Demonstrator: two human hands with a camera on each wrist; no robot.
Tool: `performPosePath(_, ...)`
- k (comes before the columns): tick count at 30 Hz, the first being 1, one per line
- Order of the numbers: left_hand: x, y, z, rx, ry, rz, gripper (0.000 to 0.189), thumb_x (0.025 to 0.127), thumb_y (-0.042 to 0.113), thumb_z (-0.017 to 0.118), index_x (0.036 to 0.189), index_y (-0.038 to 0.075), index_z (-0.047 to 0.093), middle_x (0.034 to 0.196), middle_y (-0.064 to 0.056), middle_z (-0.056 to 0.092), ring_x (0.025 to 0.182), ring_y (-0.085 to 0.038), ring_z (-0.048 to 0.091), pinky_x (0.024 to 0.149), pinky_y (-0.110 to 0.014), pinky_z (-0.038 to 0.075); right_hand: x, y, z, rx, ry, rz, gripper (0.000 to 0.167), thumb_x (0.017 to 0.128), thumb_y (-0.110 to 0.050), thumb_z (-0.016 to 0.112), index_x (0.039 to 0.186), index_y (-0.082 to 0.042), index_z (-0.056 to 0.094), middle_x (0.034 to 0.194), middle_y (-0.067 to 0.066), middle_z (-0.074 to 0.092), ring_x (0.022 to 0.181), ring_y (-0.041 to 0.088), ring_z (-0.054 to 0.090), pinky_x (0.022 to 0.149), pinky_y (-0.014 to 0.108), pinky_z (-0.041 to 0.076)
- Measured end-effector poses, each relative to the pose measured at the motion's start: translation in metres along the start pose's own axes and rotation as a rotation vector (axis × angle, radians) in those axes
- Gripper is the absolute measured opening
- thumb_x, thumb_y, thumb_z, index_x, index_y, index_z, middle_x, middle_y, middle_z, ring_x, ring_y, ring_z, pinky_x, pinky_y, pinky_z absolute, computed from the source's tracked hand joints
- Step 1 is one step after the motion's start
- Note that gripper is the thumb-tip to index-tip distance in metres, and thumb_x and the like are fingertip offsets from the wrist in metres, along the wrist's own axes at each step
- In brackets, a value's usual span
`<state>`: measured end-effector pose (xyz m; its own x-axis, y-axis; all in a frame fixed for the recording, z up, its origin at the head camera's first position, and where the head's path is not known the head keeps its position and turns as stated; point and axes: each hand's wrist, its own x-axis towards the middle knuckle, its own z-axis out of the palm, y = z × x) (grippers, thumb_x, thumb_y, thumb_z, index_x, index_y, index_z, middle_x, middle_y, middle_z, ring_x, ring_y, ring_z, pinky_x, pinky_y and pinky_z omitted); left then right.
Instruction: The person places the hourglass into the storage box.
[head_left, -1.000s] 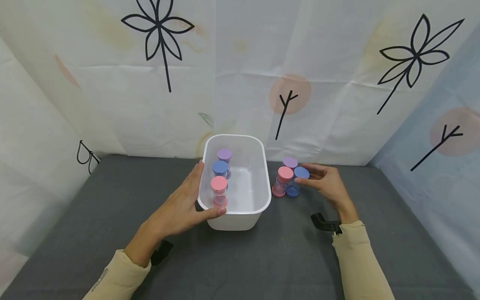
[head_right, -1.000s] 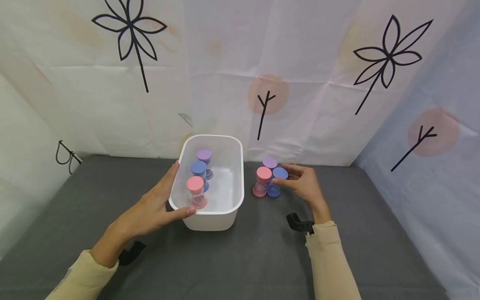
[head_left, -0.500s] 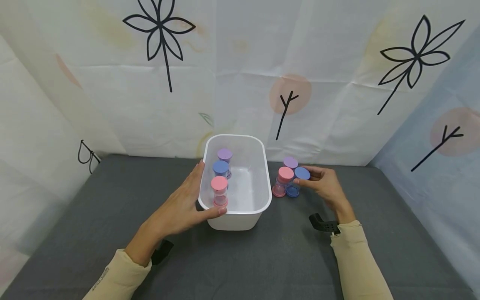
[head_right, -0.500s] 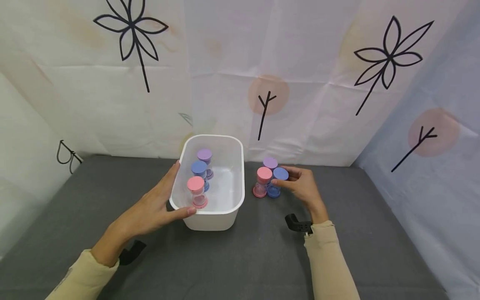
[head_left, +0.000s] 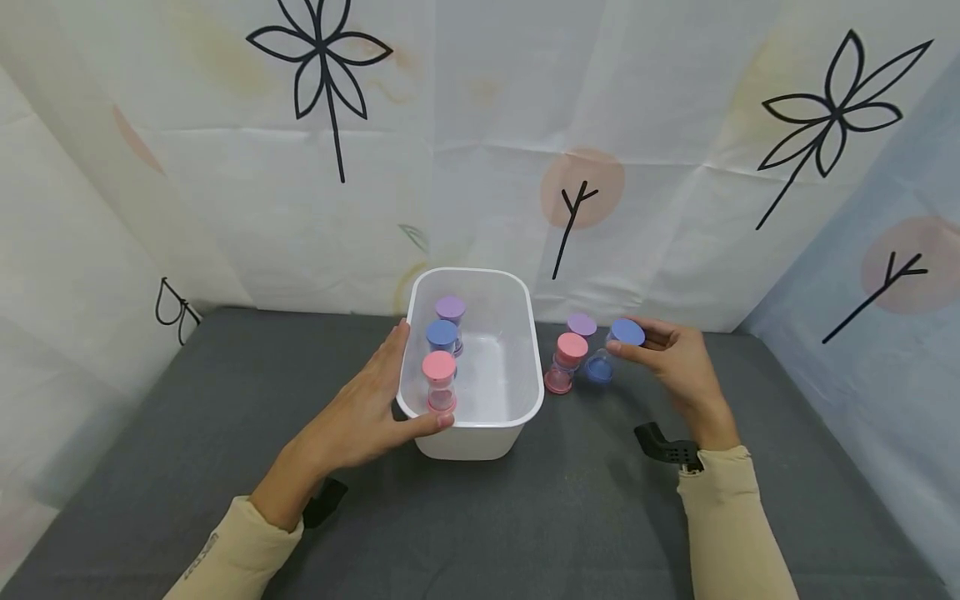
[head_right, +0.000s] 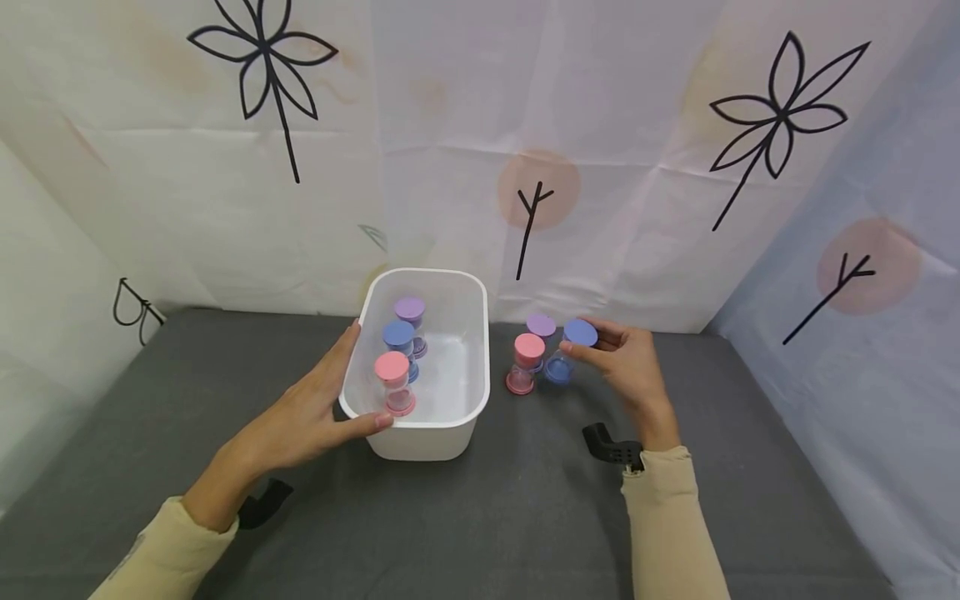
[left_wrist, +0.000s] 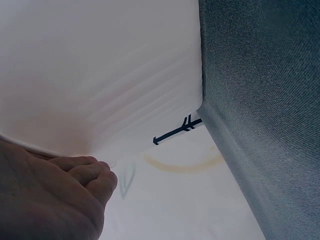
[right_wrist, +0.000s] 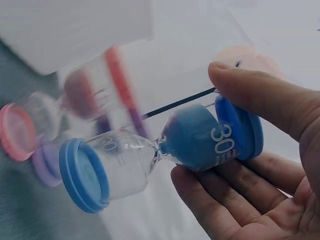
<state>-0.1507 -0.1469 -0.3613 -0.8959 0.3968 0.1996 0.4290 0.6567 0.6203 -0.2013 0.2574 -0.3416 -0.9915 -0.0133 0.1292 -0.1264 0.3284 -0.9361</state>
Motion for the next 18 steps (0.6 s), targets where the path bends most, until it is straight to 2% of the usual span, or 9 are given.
performPosePath(3,0.000,0.000,0.000,0.001,0.003,0.000,0.119,0.084,0.069,0.069,0.164,0.017,-0.004,0.170,-0.001,-0.003,0.155,-0.024,0.005,0.117,-0.059,0.022,-0.004,-0.010,-0.003,0.099,0.038,-0.059,0.059,0.088,-0.007,0.081,0.138,0.011,0.055,0.106,-0.009,0.071,0.097,0.005,0.068,0.083,0.017,0.053)
performPosePath(8,0.000,0.000,0.000,0.002,0.000,0.001,0.119,0.085,0.068,0.069,0.164,0.017,-0.004,0.170,-0.001,-0.003,0.155,-0.024,0.005,0.117,-0.060,0.023,-0.010,-0.022,-0.005,0.301,0.062,-0.195,0.048,0.086,0.006,0.077,0.132,0.010,0.062,0.108,0.000,0.075,0.100,0.011,0.071,0.086,0.020,0.054)
performPosePath(11,0.000,0.000,0.000,0.001,-0.001,0.004,0.119,0.085,0.068,0.069,0.164,0.017,-0.004,0.170,-0.003,-0.002,0.155,-0.025,0.006,0.117,-0.060,0.023,-0.013,-0.027,-0.005,0.400,0.041,-0.280,0.043,0.088,0.013,0.071,0.130,0.010,0.063,0.110,0.008,0.075,0.104,0.017,0.071,0.090,0.024,0.054)
performPosePath(15,0.000,0.000,0.000,-0.002,0.001,0.008,0.118,0.085,0.068,0.069,0.164,0.018,-0.004,0.170,-0.002,-0.002,0.155,-0.024,0.006,0.116,-0.060,0.023,-0.015,-0.033,-0.005,0.560,-0.024,-0.390,0.040,0.091,0.020,0.061,0.130,0.019,0.057,0.111,0.017,0.073,0.108,0.026,0.069,0.096,0.030,0.052)
performPosePath(18,0.000,0.000,0.000,-0.005,0.005,0.013,0.118,0.085,0.068,0.069,0.164,0.019,-0.004,0.170,0.000,-0.003,0.155,-0.024,0.006,0.116,-0.060,0.023,-0.016,-0.038,-0.004,0.634,-0.038,-0.433,0.038,0.092,0.021,0.058,0.130,0.022,0.055,0.110,0.020,0.073,0.108,0.029,0.069,0.100,0.033,0.050)
